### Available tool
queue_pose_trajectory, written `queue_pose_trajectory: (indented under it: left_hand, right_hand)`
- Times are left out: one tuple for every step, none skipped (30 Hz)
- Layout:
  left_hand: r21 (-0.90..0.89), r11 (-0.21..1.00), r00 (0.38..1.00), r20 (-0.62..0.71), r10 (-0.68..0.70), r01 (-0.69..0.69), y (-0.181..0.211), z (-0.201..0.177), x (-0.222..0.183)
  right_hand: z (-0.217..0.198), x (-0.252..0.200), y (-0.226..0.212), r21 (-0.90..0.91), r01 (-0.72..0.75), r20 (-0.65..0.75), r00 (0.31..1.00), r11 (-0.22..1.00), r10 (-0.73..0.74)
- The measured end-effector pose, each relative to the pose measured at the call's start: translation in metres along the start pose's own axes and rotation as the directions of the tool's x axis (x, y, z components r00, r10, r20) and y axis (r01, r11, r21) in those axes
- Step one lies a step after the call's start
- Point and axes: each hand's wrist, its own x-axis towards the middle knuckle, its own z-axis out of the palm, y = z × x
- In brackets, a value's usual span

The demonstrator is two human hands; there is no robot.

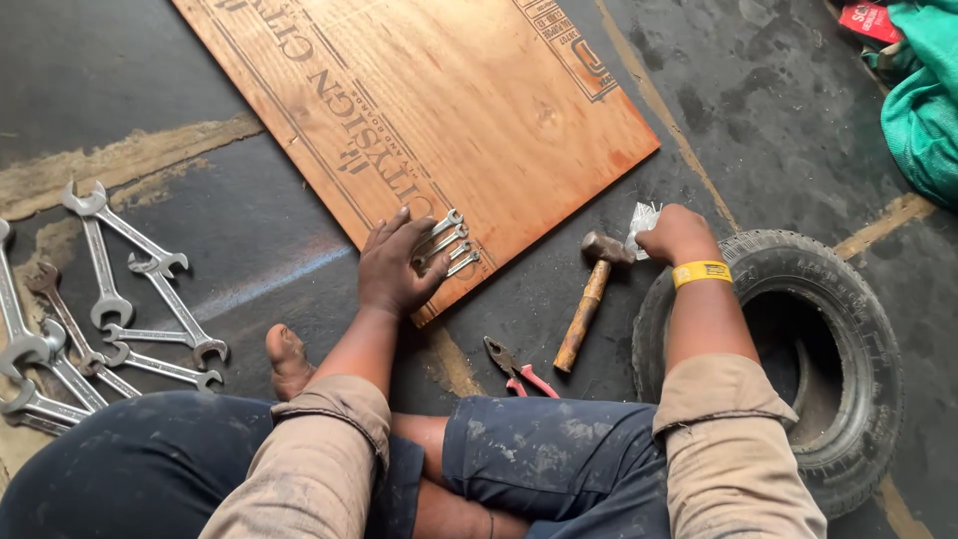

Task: The recorder is securing several wrenches onto a wooden board using metal strips, a hammer, and small nails while sitting on the floor of a workshop.

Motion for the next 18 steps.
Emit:
queue_pose_trajectory:
  left_hand:
    - [-0.023, 0.999, 0.999, -0.016, -0.043, 0.043, -0.001, 0.002, 0.001]
    - [-0.047, 0.995, 0.996, -0.03, -0.087, 0.085, -0.001, 0.003, 0.003]
    - [-0.052, 0.995, 0.995, -0.035, -0.091, 0.089, 0.006, -0.008, 0.013]
    - [-0.047, 0.98, 0.977, 0.098, -0.189, 0.194, 0.013, -0.018, 0.023]
    - [-0.028, 0.953, 0.93, 0.227, -0.288, 0.302, 0.019, -0.03, 0.031]
    - [-0.033, 0.949, 0.928, 0.221, -0.299, 0.313, 0.015, -0.034, 0.041]
    - [-0.066, 0.96, 0.935, 0.256, -0.246, 0.271, 0.01, -0.037, 0.054]
    - [-0.101, 0.968, 0.938, 0.288, -0.192, 0.229, 0.005, -0.04, 0.068]
    - [-0.106, 0.966, 0.936, 0.29, -0.198, 0.237, -0.004, -0.035, 0.075]
    - [-0.167, 0.985, 0.973, 0.232, -0.003, 0.043, -0.013, -0.03, 0.082]
    - [-0.212, 0.964, 0.967, 0.162, 0.198, -0.162, -0.024, -0.026, 0.094]
    - [-0.214, 0.964, 0.967, 0.159, 0.197, -0.161, -0.027, -0.017, 0.101]
    - [-0.278, 0.952, 0.956, 0.216, 0.196, -0.132, -0.032, -0.009, 0.105]
    - [-0.339, 0.936, 0.942, 0.272, 0.198, -0.099, -0.037, -0.001, 0.11]
    - [-0.339, 0.936, 0.941, 0.276, 0.197, -0.096, -0.033, -0.002, 0.109]
    - [-0.286, 0.954, 0.936, 0.301, 0.18, -0.092, -0.029, -0.003, 0.109]
    - [-0.236, 0.968, 0.931, 0.325, 0.164, -0.088, -0.024, -0.003, 0.107]
    - [-0.239, 0.967, 0.93, 0.33, 0.163, -0.084, -0.023, -0.004, 0.109]
  right_hand:
    - [-0.001, 0.002, 0.001, -0.045, 0.065, 0.05, 0.997, 0.997, -0.063]
    - [-0.003, 0.004, 0.002, -0.087, 0.132, 0.103, 0.987, 0.987, -0.123]
    - [-0.007, -0.009, -0.008, -0.094, 0.135, 0.1, 0.987, 0.986, -0.125]
    - [-0.011, -0.022, -0.017, 0.098, 0.266, 0.088, 0.958, 0.959, -0.275]
    - [-0.014, -0.035, -0.029, 0.281, 0.391, 0.053, 0.906, 0.877, -0.421]
    - [-0.007, -0.045, -0.045, 0.271, 0.4, 0.057, 0.901, 0.875, -0.43]
    - [0.0, -0.055, -0.059, 0.386, 0.51, -0.097, 0.851, 0.769, -0.516]
    - [0.008, -0.065, -0.073, 0.47, 0.614, -0.258, 0.782, 0.634, -0.567]
    - [0.011, -0.076, -0.089, 0.466, 0.614, -0.251, 0.782, 0.637, -0.571]
    - [0.015, -0.087, -0.105, 0.551, 0.649, -0.309, 0.742, 0.525, -0.594]
    - [0.017, -0.095, -0.124, 0.621, 0.676, -0.377, 0.702, 0.397, -0.605]
    - [0.017, -0.096, -0.135, 0.619, 0.677, -0.376, 0.7, 0.398, -0.607]
    - [0.02, -0.099, -0.147, 0.6, 0.716, -0.418, 0.66, 0.355, -0.624]
    - [0.023, -0.101, -0.158, 0.58, 0.753, -0.458, 0.618, 0.312, -0.639]
    - [0.022, -0.103, -0.168, 0.583, 0.75, -0.455, 0.621, 0.314, -0.638]
    - [0.021, -0.106, -0.179, 0.563, 0.758, -0.465, 0.62, 0.33, -0.632]
    - [0.019, -0.109, -0.188, 0.542, 0.764, -0.473, 0.621, 0.349, -0.625]
    - [0.023, -0.104, -0.19, 0.544, 0.761, -0.468, 0.626, 0.355, -0.624]
